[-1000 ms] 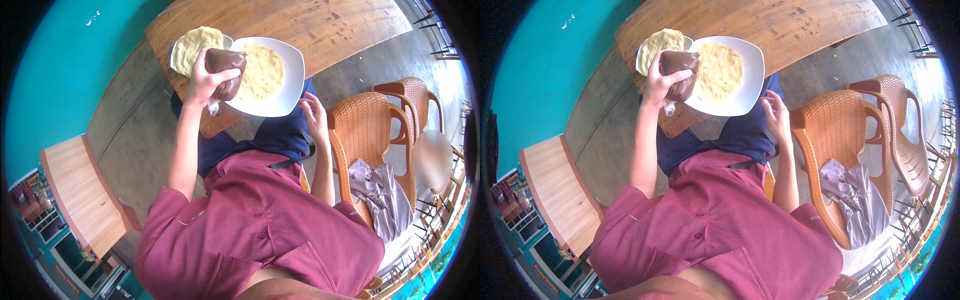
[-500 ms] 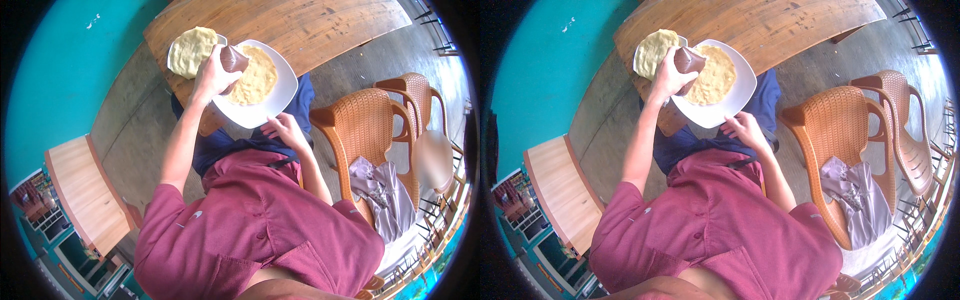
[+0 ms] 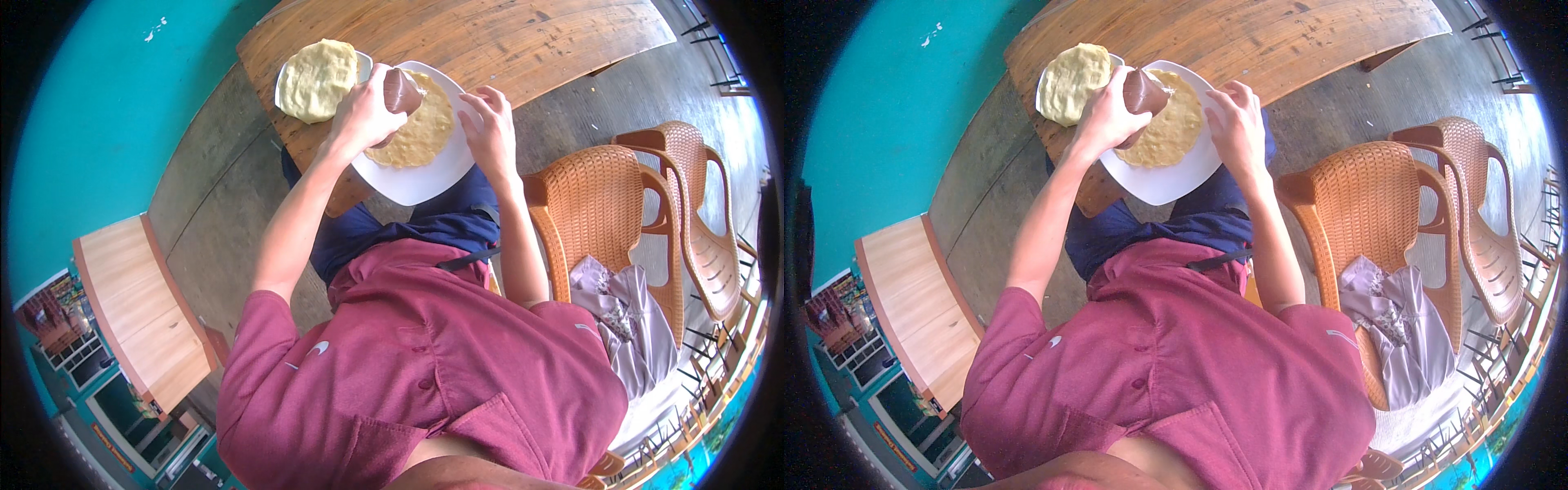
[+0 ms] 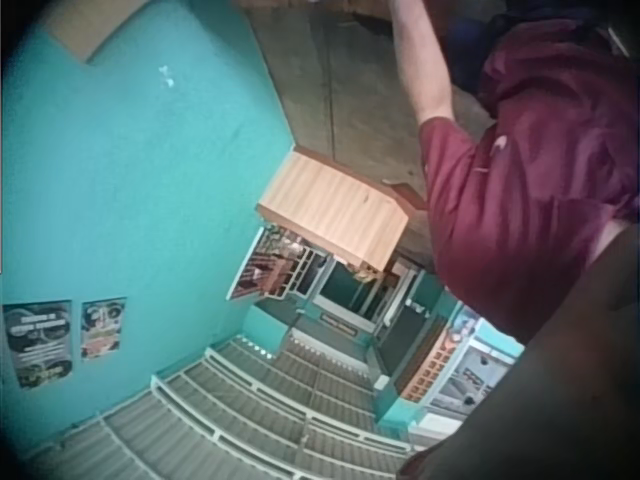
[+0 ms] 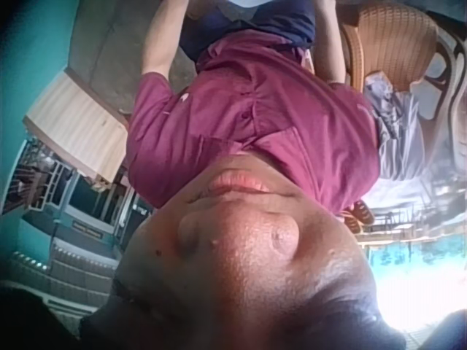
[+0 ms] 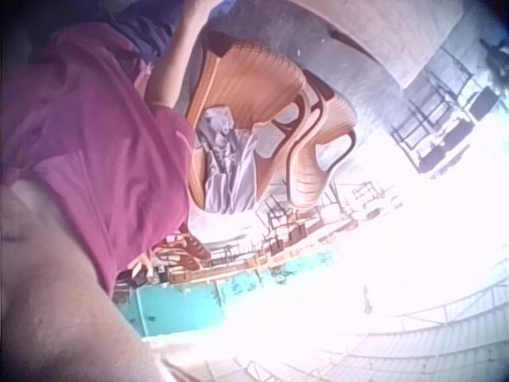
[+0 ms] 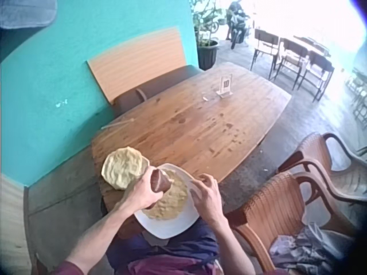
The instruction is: The person places a filling on a crepe and uses a spoon to spread it before folding the crepe.
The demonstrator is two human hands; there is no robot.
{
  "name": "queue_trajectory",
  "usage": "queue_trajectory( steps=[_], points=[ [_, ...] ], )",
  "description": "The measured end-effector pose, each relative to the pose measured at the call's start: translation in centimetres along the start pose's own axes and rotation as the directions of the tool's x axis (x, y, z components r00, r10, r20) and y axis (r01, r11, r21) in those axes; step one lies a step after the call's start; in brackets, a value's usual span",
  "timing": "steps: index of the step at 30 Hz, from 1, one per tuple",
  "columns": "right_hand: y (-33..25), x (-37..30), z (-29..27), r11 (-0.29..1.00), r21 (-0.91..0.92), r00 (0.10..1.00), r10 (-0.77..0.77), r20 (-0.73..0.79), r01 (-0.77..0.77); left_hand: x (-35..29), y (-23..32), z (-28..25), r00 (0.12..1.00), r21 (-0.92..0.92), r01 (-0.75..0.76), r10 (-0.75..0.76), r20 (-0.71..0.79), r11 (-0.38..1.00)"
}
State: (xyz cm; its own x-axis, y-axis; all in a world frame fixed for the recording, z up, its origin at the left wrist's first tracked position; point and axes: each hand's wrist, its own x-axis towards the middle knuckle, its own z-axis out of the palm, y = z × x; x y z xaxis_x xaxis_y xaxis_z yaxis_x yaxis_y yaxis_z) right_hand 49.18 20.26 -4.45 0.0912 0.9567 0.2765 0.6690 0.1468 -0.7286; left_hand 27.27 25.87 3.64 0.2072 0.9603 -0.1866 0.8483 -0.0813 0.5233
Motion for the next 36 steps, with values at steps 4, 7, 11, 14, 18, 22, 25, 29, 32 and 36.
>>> queue_trajectory(
  steps=[4,7,11,14,18,22,25,29,32,36],
  points=[
    [-0.2,0.8,1.2,1.0,-0.015,0.996,0.008,0.092,-0.006,0.4,-0.4,0.6,0.999,-0.013,0.004,-0.004,-0.037,1.0],
    [0.4,0.4,2.3,0.999,-0.031,0.995,0.017,0.096,-0.014,0.6,-0.3,0.6,0.999,-0.037,0.015,-0.016,-0.035,0.999],
    [0.5,0.1,2.7,0.999,-0.044,0.997,0.007,0.077,-0.004,1.0,0.2,0.7,0.999,-0.017,0.037,-0.038,-0.022,0.999],
    [0.6,0.1,3.0,0.999,-0.044,0.997,0.007,0.073,-0.004,1.2,0.3,0.9,0.999,0.002,0.047,-0.047,-0.02,0.999],
    [0.6,0.2,3.0,0.998,-0.062,0.998,-0.002,0.064,0.006,1.5,-0.1,1.4,0.999,0.0,0.02,-0.02,-0.032,1.0],
    [0.6,0.2,2.9,0.998,-0.062,0.997,-0.007,0.07,0.011,1.2,0.2,1.3,0.999,0.019,0.028,-0.028,-0.029,0.999],
    [0.5,0.3,2.9,0.997,-0.071,0.998,-0.015,0.061,0.019,1.1,0.2,1.2,0.999,0.013,0.025,-0.025,-0.03,1.0],
    [0.4,0.4,2.8,0.997,-0.076,0.998,-0.021,0.054,0.025,1.0,0.2,1.2,0.999,-0.011,0.024,-0.024,-0.038,1.0],
    [0.4,0.4,2.9,0.997,-0.071,0.999,-0.016,0.045,0.019,1.0,-0.1,1.4,0.999,0.0,0.011,-0.011,-0.046,1.0],
    [0.3,0.4,3.0,0.997,-0.076,0.999,-0.009,0.035,0.011,0.9,-0.2,1.5,0.997,0.021,-0.005,0.007,-0.072,1.0]
  ],
)
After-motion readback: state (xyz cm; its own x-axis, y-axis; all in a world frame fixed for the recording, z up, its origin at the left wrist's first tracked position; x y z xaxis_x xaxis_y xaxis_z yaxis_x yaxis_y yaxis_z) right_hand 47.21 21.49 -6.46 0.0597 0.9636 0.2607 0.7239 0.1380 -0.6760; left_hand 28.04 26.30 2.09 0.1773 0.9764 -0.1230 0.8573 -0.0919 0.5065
